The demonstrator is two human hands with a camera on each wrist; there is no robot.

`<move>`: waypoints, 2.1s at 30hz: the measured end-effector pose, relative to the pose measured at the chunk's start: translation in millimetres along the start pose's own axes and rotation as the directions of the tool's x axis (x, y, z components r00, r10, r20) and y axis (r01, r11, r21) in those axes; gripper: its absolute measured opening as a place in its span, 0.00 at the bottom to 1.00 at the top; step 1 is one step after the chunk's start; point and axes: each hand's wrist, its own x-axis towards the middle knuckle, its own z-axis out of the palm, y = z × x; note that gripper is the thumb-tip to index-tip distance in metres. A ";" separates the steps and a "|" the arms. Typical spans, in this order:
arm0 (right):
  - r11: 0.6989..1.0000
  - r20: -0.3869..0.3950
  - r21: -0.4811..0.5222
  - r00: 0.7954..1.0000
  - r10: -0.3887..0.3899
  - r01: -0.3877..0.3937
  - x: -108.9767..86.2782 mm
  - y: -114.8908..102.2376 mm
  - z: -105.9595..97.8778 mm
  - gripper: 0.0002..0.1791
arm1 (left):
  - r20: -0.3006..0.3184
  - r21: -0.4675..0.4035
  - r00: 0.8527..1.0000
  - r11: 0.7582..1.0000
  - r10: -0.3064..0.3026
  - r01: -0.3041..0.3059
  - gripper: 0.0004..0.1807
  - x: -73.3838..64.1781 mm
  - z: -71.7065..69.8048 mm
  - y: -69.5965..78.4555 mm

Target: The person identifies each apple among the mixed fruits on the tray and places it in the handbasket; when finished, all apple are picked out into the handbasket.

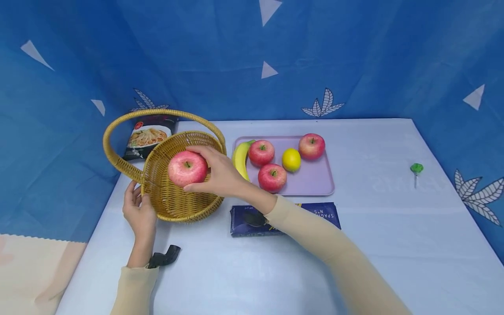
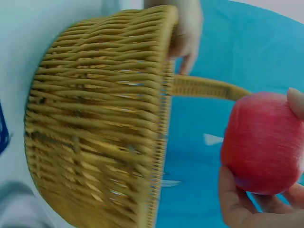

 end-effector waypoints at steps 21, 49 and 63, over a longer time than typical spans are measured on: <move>0.970 0.011 -0.104 0.975 0.220 -0.218 69.7 48.2 74.8 0.46 | 0.002 -0.023 1.000 0.999 0.031 -0.031 0.27 1.4 -1.3 -6.2; 0.894 0.077 -0.353 0.943 0.323 -0.277 71.3 53.9 82.4 0.48 | 0.003 -0.018 0.999 0.999 0.038 -0.038 0.26 0.7 -0.6 -5.6; 0.889 0.108 -0.324 0.921 0.374 -0.323 66.8 50.2 84.5 0.44 | -0.002 -0.024 1.000 0.999 0.025 -0.025 0.27 1.8 -2.2 -10.3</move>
